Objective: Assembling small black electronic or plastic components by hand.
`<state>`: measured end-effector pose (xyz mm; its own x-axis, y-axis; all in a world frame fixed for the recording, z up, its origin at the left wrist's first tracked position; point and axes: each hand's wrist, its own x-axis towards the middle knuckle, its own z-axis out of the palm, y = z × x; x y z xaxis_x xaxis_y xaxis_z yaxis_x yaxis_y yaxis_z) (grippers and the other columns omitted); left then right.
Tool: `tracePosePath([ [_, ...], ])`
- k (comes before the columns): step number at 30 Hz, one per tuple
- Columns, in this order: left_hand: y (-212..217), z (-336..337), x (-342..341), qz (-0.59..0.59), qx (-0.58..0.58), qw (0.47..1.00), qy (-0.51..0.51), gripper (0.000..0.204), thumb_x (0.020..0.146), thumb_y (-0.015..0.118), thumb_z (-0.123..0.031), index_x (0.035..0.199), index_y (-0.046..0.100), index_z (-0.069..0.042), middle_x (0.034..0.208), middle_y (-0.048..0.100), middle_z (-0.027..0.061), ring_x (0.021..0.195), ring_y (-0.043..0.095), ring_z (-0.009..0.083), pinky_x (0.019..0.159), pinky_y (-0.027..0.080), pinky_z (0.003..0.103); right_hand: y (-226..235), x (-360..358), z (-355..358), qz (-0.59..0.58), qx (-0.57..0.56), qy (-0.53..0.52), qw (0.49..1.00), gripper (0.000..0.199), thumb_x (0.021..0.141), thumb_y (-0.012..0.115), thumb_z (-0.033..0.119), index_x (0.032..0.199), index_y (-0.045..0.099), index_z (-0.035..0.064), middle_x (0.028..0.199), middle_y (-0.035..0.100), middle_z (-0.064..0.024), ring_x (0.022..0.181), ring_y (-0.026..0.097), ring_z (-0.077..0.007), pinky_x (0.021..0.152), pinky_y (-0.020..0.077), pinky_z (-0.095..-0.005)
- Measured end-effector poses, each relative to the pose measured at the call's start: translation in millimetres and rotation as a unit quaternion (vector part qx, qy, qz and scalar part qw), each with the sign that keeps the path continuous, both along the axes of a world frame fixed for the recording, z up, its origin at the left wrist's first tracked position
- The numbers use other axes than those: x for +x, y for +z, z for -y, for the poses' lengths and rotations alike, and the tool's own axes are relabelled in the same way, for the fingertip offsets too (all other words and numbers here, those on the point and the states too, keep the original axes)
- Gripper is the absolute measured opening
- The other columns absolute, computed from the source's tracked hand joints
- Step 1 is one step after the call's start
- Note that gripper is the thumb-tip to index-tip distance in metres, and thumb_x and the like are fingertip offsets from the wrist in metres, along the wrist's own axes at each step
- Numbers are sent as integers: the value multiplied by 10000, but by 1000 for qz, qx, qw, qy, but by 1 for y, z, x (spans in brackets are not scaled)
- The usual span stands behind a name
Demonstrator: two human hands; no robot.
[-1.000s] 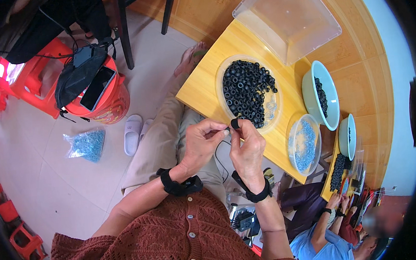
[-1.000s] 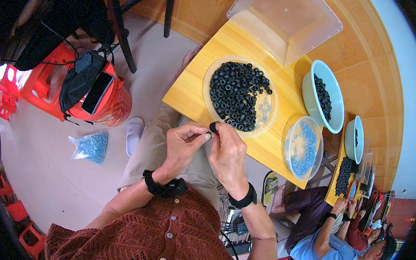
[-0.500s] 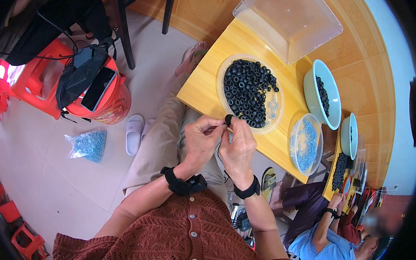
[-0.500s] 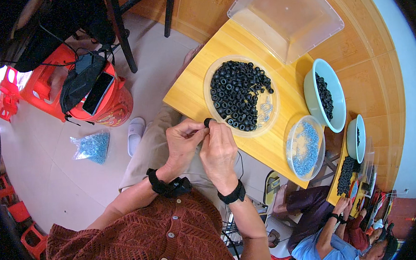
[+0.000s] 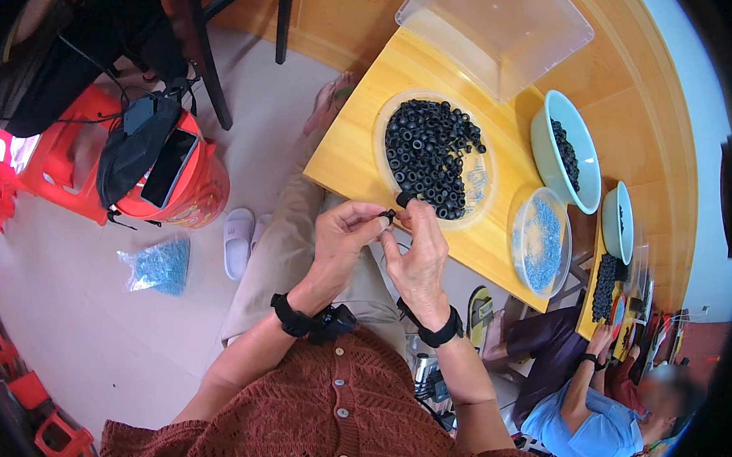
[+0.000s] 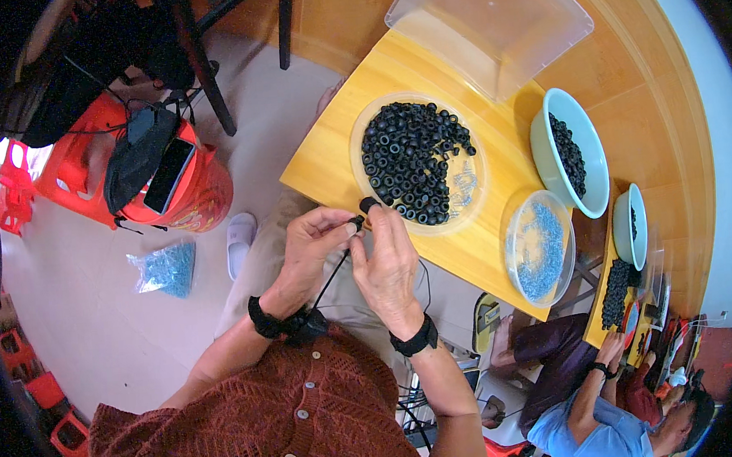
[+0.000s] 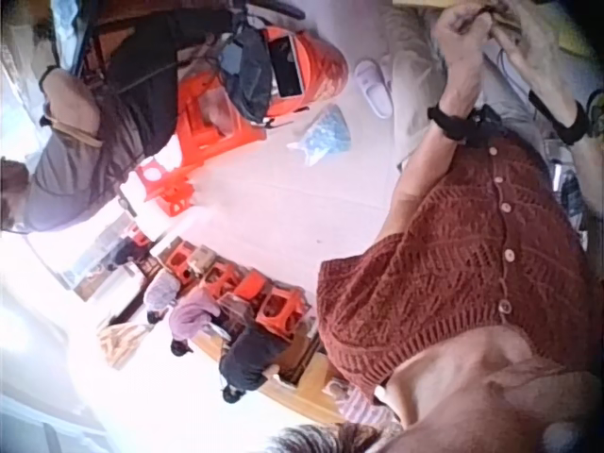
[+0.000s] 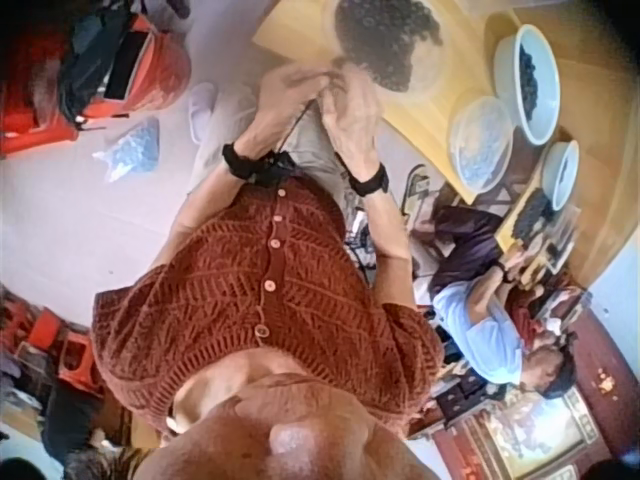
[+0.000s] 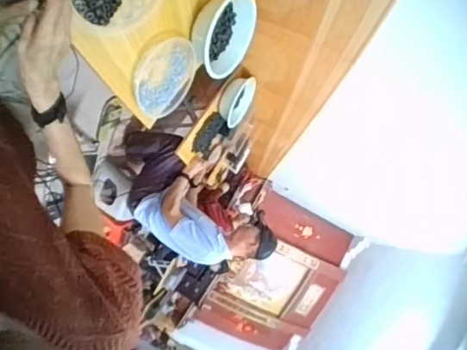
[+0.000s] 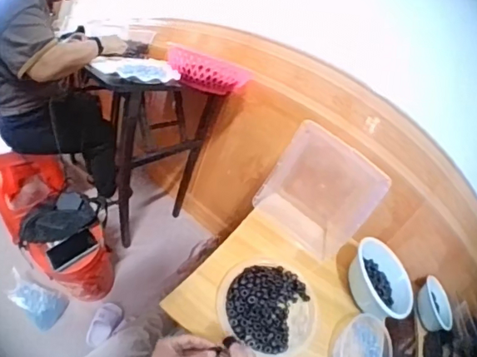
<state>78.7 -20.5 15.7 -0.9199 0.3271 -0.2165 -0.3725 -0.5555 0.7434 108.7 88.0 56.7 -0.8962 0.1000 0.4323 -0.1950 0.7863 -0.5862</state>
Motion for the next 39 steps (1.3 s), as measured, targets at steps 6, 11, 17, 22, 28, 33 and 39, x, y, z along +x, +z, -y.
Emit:
tracePosePath([
  [6,-1,-2,1,-3,3,1000,1,151,775,633,-5,924,608,7,850,625,40,760,586,94,682,476,214,6,4,-6,53,72,19,996,331,675,644,17,982,538,-49,821,500,-141,752,539,-303,629,453,-367],
  [11,10,-5,1,-8,-23,999,-48,177,792,622,-32,959,617,28,854,625,42,733,569,81,658,477,212,13,10,-15,15,163,13,986,267,696,620,67,938,564,-29,761,491,-121,691,542,-274,585,463,-363],
  [17,8,2,5,-68,-147,981,-110,188,828,600,-85,966,645,34,844,633,43,726,557,66,640,476,206,8,13,-11,25,174,19,984,255,685,622,62,914,580,-43,757,514,-123,688,552,-276,565,470,-356],
  [22,2,-2,12,-28,-122,990,-71,180,835,595,-85,951,647,43,811,634,53,695,570,83,630,495,222,3,17,-12,6,175,22,984,239,680,617,48,893,589,-55,729,516,-113,661,554,-261,540,470,-345],
  [28,5,-3,10,-6,-90,992,-92,230,833,598,-80,1018,601,57,861,631,74,707,601,113,646,522,248,-1,17,-15,5,171,24,985,197,680,627,63,845,585,-36,708,529,-100,600,549,-267,512,468,-349],
  [33,19,0,7,46,-63,991,-106,364,836,611,-122,1141,500,43,957,620,120,710,632,160,642,522,247,21,0,-71,12,101,-58,993,148,664,625,70,772,572,-15,671,543,-154,611,548,-317,518,439,-385],
  [39,12,6,8,38,-79,986,-139,322,836,618,-157,1091,545,26,944,633,112,707,631,148,642,510,236,96,-49,-250,-13,161,-268,950,259,669,689,105,856,546,-3,712,588,-152,633,573,-277,551,441,-390],
])
